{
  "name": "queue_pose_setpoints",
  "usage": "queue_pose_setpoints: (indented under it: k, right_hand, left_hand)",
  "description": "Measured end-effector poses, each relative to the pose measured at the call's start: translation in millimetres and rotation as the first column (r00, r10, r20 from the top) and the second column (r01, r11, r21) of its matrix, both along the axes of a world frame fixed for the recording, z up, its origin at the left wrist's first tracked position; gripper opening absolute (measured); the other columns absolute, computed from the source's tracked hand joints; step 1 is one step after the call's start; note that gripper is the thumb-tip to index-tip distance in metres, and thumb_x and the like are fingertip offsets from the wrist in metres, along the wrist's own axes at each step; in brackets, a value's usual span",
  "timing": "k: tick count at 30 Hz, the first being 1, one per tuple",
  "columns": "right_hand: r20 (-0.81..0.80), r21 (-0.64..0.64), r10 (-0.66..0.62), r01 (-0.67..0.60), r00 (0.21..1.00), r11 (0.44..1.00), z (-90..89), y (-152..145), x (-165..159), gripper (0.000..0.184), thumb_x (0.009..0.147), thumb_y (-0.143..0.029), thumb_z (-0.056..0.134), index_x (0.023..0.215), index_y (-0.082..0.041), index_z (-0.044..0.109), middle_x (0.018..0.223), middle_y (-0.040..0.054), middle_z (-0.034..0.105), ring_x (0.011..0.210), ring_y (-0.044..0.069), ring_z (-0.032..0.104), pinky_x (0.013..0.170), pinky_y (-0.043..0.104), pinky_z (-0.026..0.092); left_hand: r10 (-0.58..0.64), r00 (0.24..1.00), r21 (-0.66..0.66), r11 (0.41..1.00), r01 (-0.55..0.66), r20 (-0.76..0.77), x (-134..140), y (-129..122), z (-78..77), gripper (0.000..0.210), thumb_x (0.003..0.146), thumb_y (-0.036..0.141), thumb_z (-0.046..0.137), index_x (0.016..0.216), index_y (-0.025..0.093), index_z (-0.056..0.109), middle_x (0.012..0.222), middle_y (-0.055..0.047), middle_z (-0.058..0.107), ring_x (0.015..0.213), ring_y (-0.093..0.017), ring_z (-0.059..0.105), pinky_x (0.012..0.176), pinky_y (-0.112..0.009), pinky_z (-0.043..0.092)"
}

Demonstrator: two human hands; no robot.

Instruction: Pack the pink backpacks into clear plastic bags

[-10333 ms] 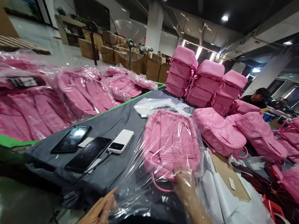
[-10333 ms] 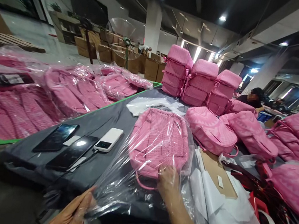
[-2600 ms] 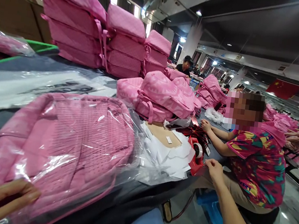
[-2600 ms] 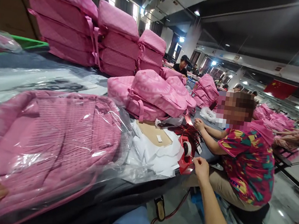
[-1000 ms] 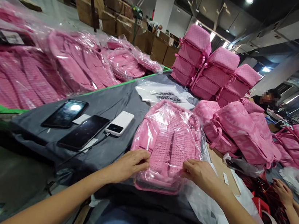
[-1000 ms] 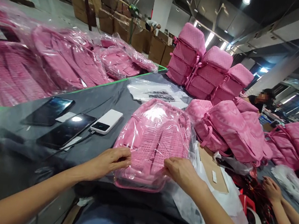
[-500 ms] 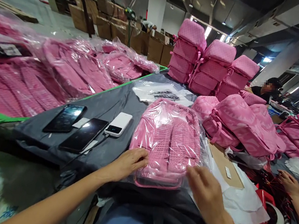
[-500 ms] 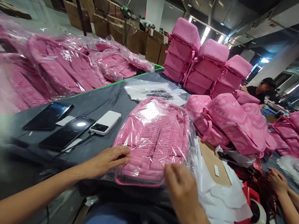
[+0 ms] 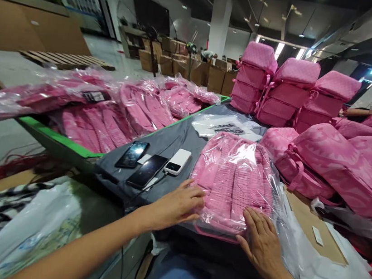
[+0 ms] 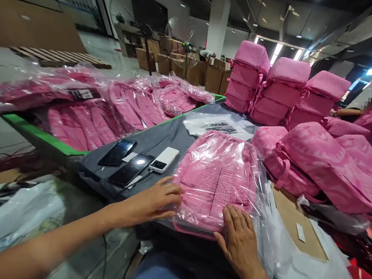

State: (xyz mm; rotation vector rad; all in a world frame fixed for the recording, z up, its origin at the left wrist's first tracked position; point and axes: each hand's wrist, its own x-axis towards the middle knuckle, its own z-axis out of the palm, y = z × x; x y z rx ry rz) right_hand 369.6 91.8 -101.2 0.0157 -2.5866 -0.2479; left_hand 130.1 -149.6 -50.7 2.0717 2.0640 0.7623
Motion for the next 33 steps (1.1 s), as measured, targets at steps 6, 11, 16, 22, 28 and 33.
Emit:
queue_pose_setpoints:
  k: [6, 11, 16, 22, 28, 33]
  right_hand:
    - [-0.036, 0.037, 0.012, -0.011, 0.999, 0.999, -0.8, 0.9, -2.4, 0.057, 0.105, -0.049, 0.043, 0.15, -0.015, 0.045, 0.138, 0.0135, 0.065, 0.126, 0.028, 0.058, 0.11, 0.044, 0.037]
    - [-0.028, 0.047, 0.007, -0.005, 1.0, 0.999, -0.9, 2.6, -2.8, 0.056, 0.104, -0.049, 0.043, 0.149, -0.016, 0.046, 0.138, 0.0134, 0.065, 0.125, 0.028, 0.058, 0.109, 0.044, 0.038]
    - [-0.035, 0.057, 0.02, -0.018, 0.999, 0.998, 1.7, 1.0, -3.1, 0.053, 0.104, -0.047, 0.044, 0.144, -0.012, 0.051, 0.135, 0.0153, 0.065, 0.124, 0.028, 0.057, 0.109, 0.044, 0.037]
    - [-0.055, -0.074, 0.025, -0.029, 0.998, 0.997, 3.7, 1.1, -4.3, 0.053, 0.1, -0.048, 0.053, 0.142, -0.015, 0.054, 0.13, 0.0144, 0.068, 0.118, 0.029, 0.061, 0.105, 0.045, 0.044]
    - [0.002, -0.758, -0.081, 0.054, 0.997, 0.65, 59.8, 4.8, -3.2, 0.044, 0.096, -0.061, 0.051, 0.113, -0.027, 0.073, 0.111, 0.0058, 0.078, 0.102, 0.028, 0.072, 0.087, 0.04, 0.058]
    - [-0.287, -0.881, -0.726, 0.126, 0.626, 0.457, 101.6, 5.0, 81.4, 0.049, 0.082, -0.065, 0.07, 0.111, -0.025, 0.073, 0.111, 0.0112, 0.076, 0.103, 0.033, 0.071, 0.093, 0.047, 0.054]
  left_hand:
    - [0.23, 0.948, 0.096, 0.972, -0.214, -0.219, -9.6, -11.3, -9.9, 0.006, 0.097, 0.026, 0.065, 0.091, 0.023, 0.066, 0.1, -0.003, 0.068, 0.116, -0.024, 0.057, 0.12, -0.058, 0.018]
    - [0.211, 0.976, -0.01, 0.977, -0.212, -0.048, -16.3, -21.3, -1.6, 0.015, 0.097, 0.039, 0.066, 0.097, 0.024, 0.067, 0.103, -0.002, 0.066, 0.112, -0.023, 0.057, 0.118, -0.057, 0.016]
    - [0.162, 0.978, -0.074, 0.985, -0.154, 0.13, -19.7, -24.4, -3.1, 0.023, 0.1, 0.044, 0.059, 0.092, 0.025, 0.067, 0.103, -0.001, 0.066, 0.114, -0.022, 0.055, 0.119, -0.053, 0.011]
    - [0.331, 0.889, -0.245, 0.934, -0.26, 0.318, -38.7, -0.9, -14.5, 0.014, 0.085, 0.032, 0.072, 0.081, 0.02, 0.066, 0.098, -0.002, 0.067, 0.106, -0.022, 0.056, 0.107, -0.04, 0.033]
    - [0.399, 0.863, -0.347, 0.893, -0.287, 0.31, -42.4, 12.4, -4.1, 0.01, 0.073, 0.027, 0.072, 0.07, 0.02, 0.066, 0.083, -0.001, 0.065, 0.098, -0.024, 0.058, 0.098, -0.036, 0.037]
    - [0.416, 0.865, -0.379, 0.876, -0.298, 0.282, -39.4, 19.4, 0.6, 0.013, 0.07, 0.032, 0.063, 0.067, 0.02, 0.061, 0.077, -0.001, 0.061, 0.095, -0.025, 0.057, 0.093, -0.036, 0.04]
